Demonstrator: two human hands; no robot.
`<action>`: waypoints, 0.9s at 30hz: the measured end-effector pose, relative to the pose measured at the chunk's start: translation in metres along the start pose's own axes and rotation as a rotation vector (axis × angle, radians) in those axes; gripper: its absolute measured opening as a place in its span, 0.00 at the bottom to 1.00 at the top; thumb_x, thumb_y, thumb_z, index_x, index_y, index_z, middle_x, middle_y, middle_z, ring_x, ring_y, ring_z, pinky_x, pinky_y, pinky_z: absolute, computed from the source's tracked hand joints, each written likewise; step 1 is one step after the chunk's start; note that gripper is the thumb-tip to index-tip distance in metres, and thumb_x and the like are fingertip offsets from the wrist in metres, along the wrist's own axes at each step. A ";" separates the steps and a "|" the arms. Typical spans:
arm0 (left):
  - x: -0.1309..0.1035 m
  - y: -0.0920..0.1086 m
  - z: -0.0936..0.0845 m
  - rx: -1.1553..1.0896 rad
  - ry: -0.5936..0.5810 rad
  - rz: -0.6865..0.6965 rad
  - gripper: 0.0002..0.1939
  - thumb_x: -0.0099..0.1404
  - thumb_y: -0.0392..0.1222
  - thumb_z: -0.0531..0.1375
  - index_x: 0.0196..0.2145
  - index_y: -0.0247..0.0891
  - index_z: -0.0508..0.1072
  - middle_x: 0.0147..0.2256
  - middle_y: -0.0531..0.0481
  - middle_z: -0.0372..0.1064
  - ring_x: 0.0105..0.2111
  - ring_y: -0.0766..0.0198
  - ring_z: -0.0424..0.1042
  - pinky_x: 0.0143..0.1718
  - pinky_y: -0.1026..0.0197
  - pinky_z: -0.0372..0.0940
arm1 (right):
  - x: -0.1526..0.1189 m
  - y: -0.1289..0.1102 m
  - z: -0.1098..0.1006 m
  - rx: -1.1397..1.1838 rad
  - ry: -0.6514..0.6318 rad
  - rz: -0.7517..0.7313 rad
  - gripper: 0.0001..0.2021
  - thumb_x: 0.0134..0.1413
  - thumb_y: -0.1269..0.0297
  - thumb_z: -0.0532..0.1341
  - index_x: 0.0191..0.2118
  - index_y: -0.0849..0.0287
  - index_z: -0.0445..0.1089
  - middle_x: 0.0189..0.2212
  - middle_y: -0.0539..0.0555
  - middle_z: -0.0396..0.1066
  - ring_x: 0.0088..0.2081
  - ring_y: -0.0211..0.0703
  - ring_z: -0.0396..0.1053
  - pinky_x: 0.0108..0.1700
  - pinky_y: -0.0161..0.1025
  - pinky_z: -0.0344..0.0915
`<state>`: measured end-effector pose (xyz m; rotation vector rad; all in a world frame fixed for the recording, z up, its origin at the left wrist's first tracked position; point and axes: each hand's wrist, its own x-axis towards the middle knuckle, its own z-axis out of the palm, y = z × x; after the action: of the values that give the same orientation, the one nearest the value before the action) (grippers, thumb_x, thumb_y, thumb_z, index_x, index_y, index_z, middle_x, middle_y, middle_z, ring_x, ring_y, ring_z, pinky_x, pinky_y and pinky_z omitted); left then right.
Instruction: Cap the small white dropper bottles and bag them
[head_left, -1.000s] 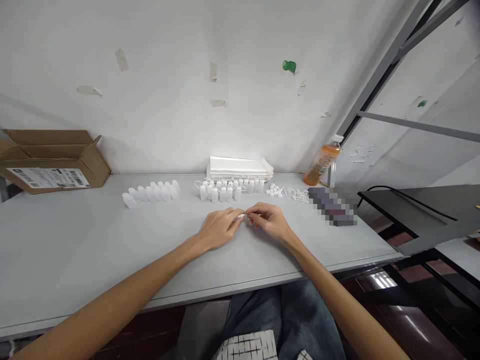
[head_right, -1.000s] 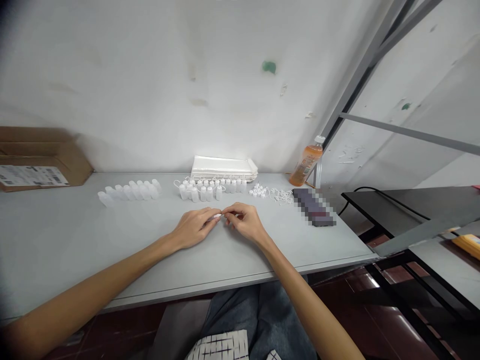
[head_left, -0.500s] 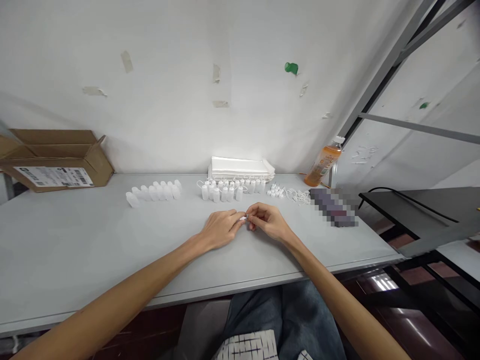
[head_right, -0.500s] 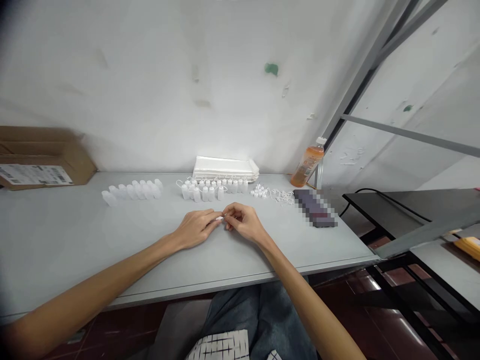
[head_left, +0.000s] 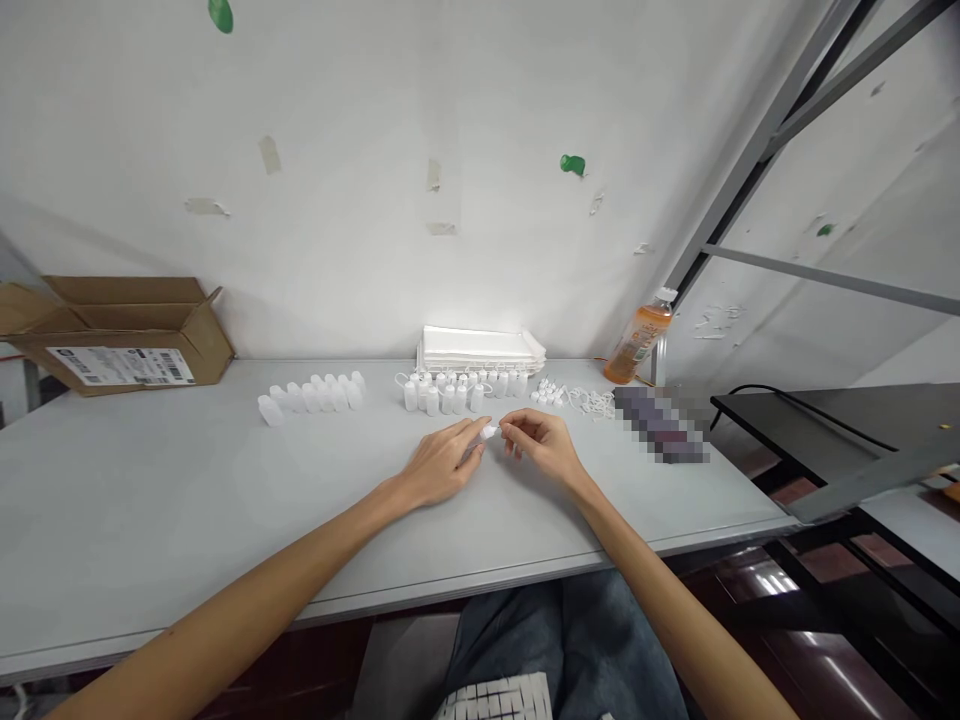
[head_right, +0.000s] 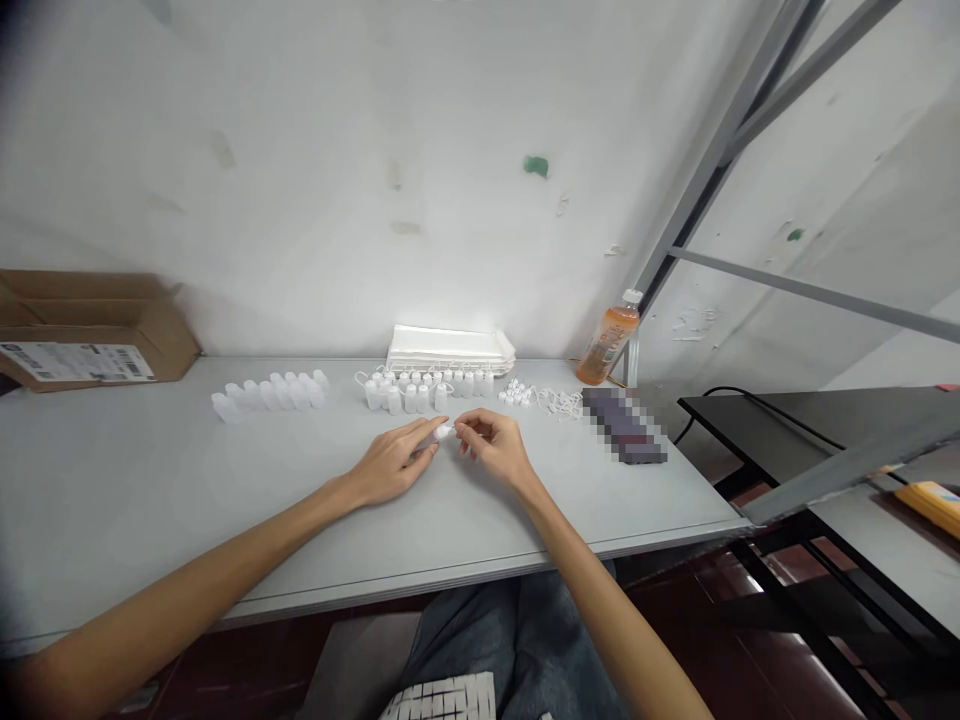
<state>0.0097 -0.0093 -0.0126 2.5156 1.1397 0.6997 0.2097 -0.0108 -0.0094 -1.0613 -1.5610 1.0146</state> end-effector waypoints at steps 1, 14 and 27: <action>0.000 0.000 0.000 -0.017 0.011 0.001 0.23 0.70 0.42 0.47 0.62 0.38 0.59 0.43 0.47 0.71 0.38 0.60 0.71 0.39 0.58 0.64 | 0.001 -0.001 -0.002 -0.015 0.022 -0.005 0.12 0.52 0.55 0.63 0.33 0.60 0.72 0.21 0.50 0.68 0.22 0.38 0.66 0.23 0.35 0.62; 0.003 -0.006 0.000 0.014 0.038 -0.016 0.20 0.69 0.42 0.51 0.57 0.43 0.65 0.42 0.51 0.72 0.36 0.62 0.72 0.36 0.60 0.65 | 0.043 -0.008 -0.039 -0.631 0.291 -0.277 0.08 0.56 0.61 0.59 0.32 0.57 0.73 0.33 0.54 0.69 0.33 0.41 0.66 0.30 0.36 0.60; 0.002 -0.003 0.001 0.082 0.033 0.035 0.16 0.70 0.41 0.50 0.53 0.42 0.68 0.45 0.49 0.71 0.42 0.60 0.71 0.37 0.60 0.66 | 0.078 0.003 -0.006 -0.756 0.276 -0.284 0.07 0.56 0.66 0.58 0.30 0.57 0.73 0.31 0.52 0.71 0.31 0.40 0.67 0.35 0.38 0.59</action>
<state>0.0097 -0.0062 -0.0138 2.6073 1.1613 0.7204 0.2032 0.0652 0.0086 -1.3518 -1.8307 0.0494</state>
